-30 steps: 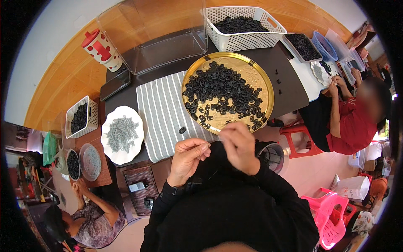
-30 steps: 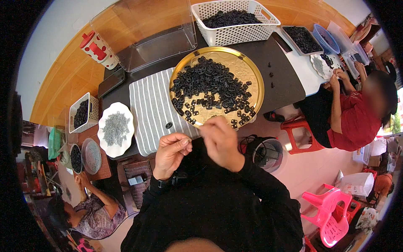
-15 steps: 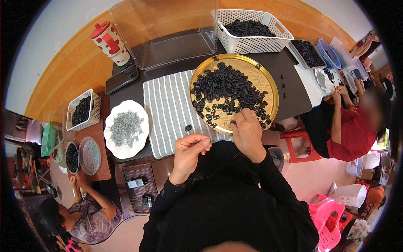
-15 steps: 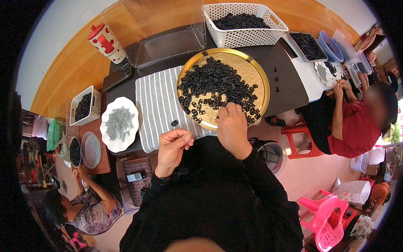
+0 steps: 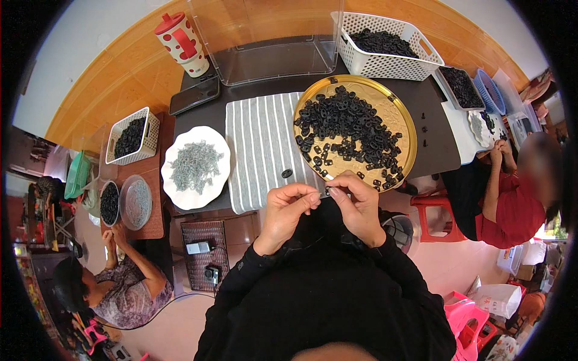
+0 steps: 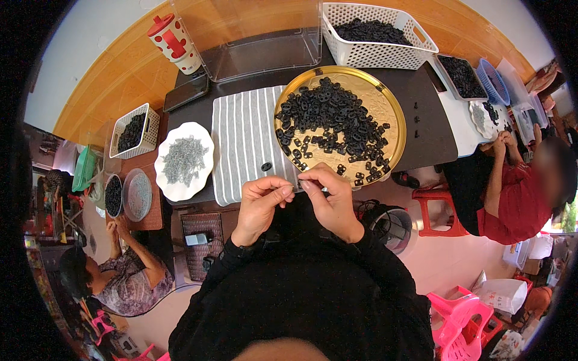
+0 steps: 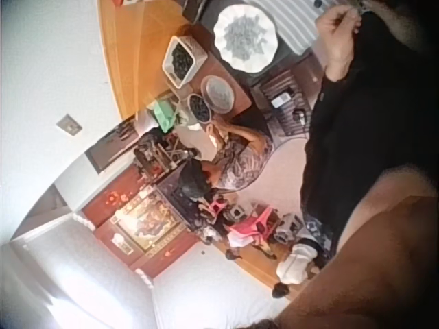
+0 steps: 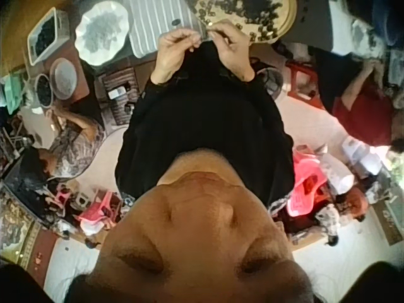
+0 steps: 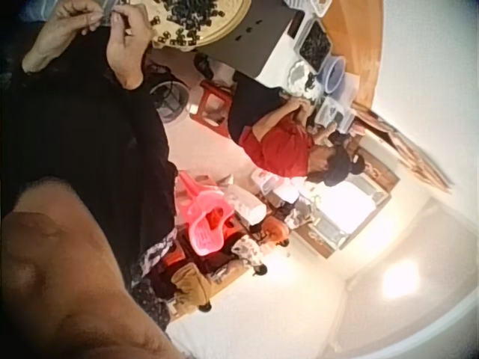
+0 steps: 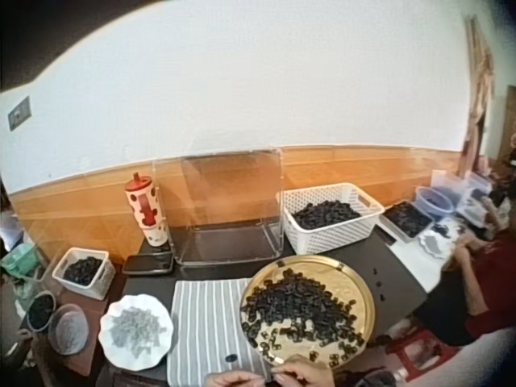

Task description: The person picks up a black plastic toggle and a metal spring by hand, inserts the spring into the toggle, and places the assembled piece onto a striped cloth, repeating this process several times before briefly touching a smartphone.

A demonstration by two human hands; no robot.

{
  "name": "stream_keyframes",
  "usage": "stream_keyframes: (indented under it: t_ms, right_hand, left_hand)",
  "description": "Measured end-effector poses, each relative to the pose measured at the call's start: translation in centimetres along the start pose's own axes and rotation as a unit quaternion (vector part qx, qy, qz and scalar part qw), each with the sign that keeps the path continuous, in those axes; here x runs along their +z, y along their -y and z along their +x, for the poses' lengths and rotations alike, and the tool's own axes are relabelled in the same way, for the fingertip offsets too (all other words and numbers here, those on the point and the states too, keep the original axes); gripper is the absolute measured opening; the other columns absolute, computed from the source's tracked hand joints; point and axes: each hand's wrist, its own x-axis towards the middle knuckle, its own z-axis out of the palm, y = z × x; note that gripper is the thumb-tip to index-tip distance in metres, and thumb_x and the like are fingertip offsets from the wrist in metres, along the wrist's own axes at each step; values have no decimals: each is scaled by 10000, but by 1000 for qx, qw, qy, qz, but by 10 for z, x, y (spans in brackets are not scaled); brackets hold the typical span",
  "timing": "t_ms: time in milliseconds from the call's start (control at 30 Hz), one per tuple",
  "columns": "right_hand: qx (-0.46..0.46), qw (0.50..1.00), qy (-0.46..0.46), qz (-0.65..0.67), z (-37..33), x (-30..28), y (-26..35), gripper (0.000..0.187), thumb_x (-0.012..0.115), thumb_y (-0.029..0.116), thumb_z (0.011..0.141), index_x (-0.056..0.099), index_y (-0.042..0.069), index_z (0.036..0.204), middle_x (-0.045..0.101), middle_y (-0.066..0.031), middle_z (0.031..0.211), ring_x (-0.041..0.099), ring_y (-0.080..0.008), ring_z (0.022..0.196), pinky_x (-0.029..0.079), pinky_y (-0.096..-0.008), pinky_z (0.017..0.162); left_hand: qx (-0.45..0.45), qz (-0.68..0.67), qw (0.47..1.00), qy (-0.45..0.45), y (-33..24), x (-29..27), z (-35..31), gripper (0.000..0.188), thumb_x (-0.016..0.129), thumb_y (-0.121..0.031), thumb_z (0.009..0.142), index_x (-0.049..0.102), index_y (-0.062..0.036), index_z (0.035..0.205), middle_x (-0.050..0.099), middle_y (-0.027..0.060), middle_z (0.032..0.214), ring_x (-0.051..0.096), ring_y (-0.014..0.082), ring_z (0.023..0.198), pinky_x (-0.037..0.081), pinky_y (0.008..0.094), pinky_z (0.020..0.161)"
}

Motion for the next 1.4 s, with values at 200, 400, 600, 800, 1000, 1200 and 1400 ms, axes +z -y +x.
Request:
stream_keyframes:
  t_ms: [200, 400, 600, 800, 1000, 1200, 1400]
  right_hand:
    - [-55, 998, -2, -35, 1, 5, 0, 132, 587, -87, 836, 623, -30, 949, 586, -82, 804, 559, -150, 710, 439, -252, 647]
    - [-81, 995, -11, -50, 1, 6, 0, 134, 593, -97, 823, 620, -26, 934, 590, -96, 802, 570, -179, 700, 439, -264, 622]
    - [-127, 987, -2, -101, 0, 8, 1, 172, 603, -115, 792, 624, -12, 928, 584, -106, 771, 561, -209, 665, 431, -281, 572]
    - [-83, 993, -58, -56, -6, 16, -5, 138, 601, -103, 816, 624, -19, 922, 586, -84, 773, 553, -157, 667, 427, -257, 584]
    - [-28, 993, -108, 47, -9, 22, -9, 95, 610, -73, 853, 622, -40, 941, 600, -48, 825, 538, -84, 718, 430, -215, 639]
    - [7, 987, -131, 94, -11, 28, -8, 86, 610, -61, 866, 619, -39, 949, 603, -34, 839, 536, -63, 720, 419, -191, 631]
    - [-3, 992, -113, 49, -12, 32, -14, 87, 626, -57, 857, 620, -33, 940, 607, -21, 822, 539, -57, 699, 425, -190, 614]
  left_hand:
    - [6, 9, 1000, 4, -1, 1, -1, 88, 645, -52, 890, 690, 13, 927, 677, 57, 784, 606, 93, 685, 448, 200, 590]
    - [9, 8, 1000, 4, -1, 1, -2, 81, 642, -40, 888, 689, 15, 922, 673, 57, 784, 600, 94, 688, 444, 200, 592]
    - [47, 76, 996, 12, -3, 3, -4, 60, 650, 6, 870, 684, 18, 918, 648, 44, 805, 575, 82, 702, 443, 198, 608]
    - [83, 129, 988, -4, -3, 9, -4, 84, 659, 38, 854, 678, 21, 934, 614, 11, 838, 549, 66, 750, 436, 199, 677]
    - [67, 29, 997, -28, -4, 17, -4, 215, 663, 56, 846, 665, 3, 1055, 624, 11, 834, 576, 72, 786, 470, 218, 731]
    - [92, 76, 992, -43, 9, 9, -3, 107, 673, 9, 855, 687, 14, 960, 647, 26, 853, 567, 71, 728, 459, 197, 621]
    - [85, 75, 991, -68, 6, 6, -6, 56, 661, 0, 869, 684, 17, 917, 609, 19, 818, 531, 62, 692, 427, 195, 609]
